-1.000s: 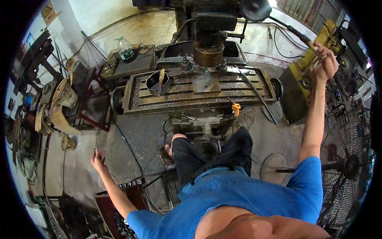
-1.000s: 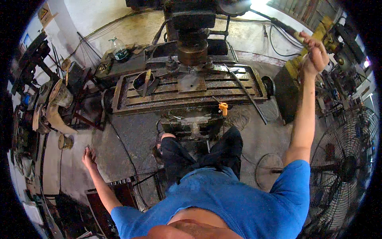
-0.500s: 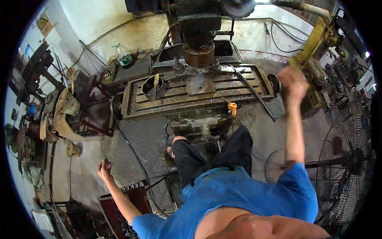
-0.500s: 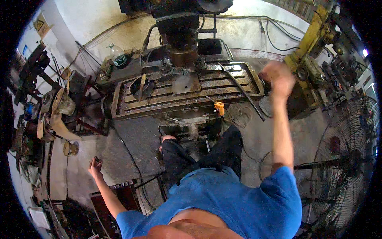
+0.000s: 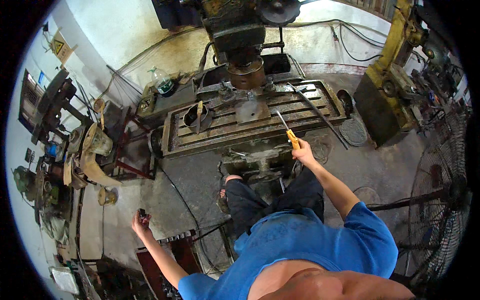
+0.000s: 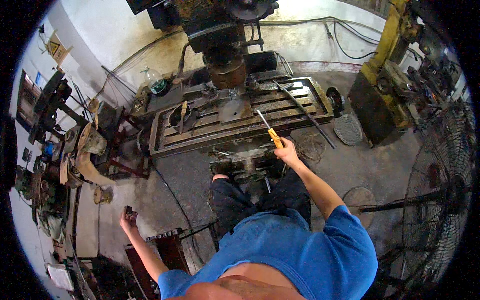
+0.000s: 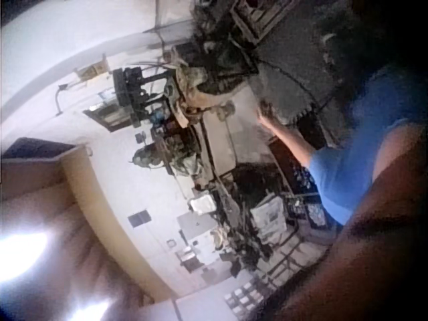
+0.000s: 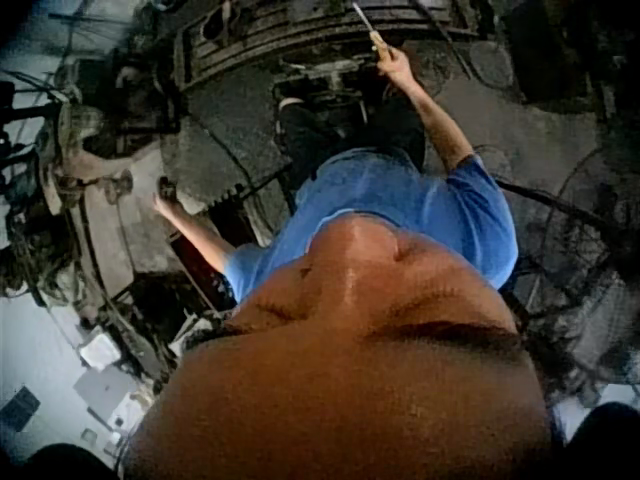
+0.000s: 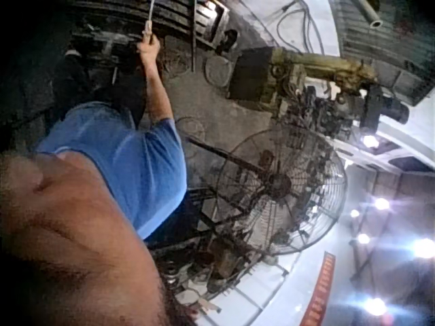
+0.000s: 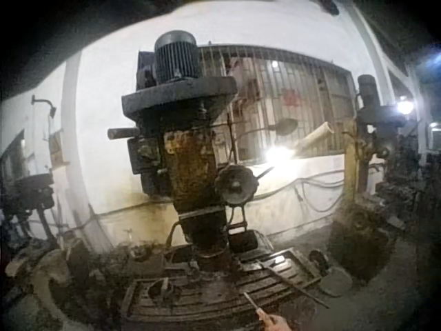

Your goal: The person picks up metal components from a bin, positions them on a milling machine, and uses a handheld air nozzle to clear metal shavings from the work area and the machine table.

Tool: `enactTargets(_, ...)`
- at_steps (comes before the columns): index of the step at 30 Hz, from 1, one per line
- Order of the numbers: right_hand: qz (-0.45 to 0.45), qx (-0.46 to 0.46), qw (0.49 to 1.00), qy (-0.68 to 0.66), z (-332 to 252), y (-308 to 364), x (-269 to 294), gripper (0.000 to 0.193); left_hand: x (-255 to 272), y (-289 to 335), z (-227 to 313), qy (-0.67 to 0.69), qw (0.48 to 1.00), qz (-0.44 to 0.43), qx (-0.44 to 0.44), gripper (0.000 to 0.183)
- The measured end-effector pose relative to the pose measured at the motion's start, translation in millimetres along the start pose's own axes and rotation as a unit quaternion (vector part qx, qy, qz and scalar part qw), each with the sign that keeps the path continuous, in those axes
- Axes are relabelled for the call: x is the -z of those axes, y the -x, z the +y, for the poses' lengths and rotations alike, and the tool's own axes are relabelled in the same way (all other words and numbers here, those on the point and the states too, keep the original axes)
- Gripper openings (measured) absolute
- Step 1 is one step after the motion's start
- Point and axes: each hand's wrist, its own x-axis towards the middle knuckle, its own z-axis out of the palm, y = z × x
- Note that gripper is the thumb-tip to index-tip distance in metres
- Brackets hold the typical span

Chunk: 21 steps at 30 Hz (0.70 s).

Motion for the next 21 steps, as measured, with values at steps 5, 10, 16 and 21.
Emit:
enactTargets(5, 0.004, 0.244, 0.960, 0.136, -120.2, -1.6, 11.1, 0.057, 4.3, -8.0, -15.3, 0.017, 0.997, 0.059, 0.045, 0.027)
enactTargets(10, -0.067, 0.079, 0.767, 0.634, -169.6, -3.1, -15.2, 0.035, 0.2, -18.2, -33.4, 0.046, 0.995, 0.037, 0.085, 0.028)
enactTargets(16, -0.047, 0.066, 0.751, 0.656, -162.6, -68.0, -55.9, 0.028, -21.2, -9.9, -29.5, 0.044, 0.996, 0.021, 0.074, 0.025)
enactTargets(21, -0.011, 0.034, 0.797, 0.603, -164.0, -89.0, -65.9, 0.029, -28.6, -2.3, -17.0, 0.040, 0.997, 0.022, 0.056, 0.021)
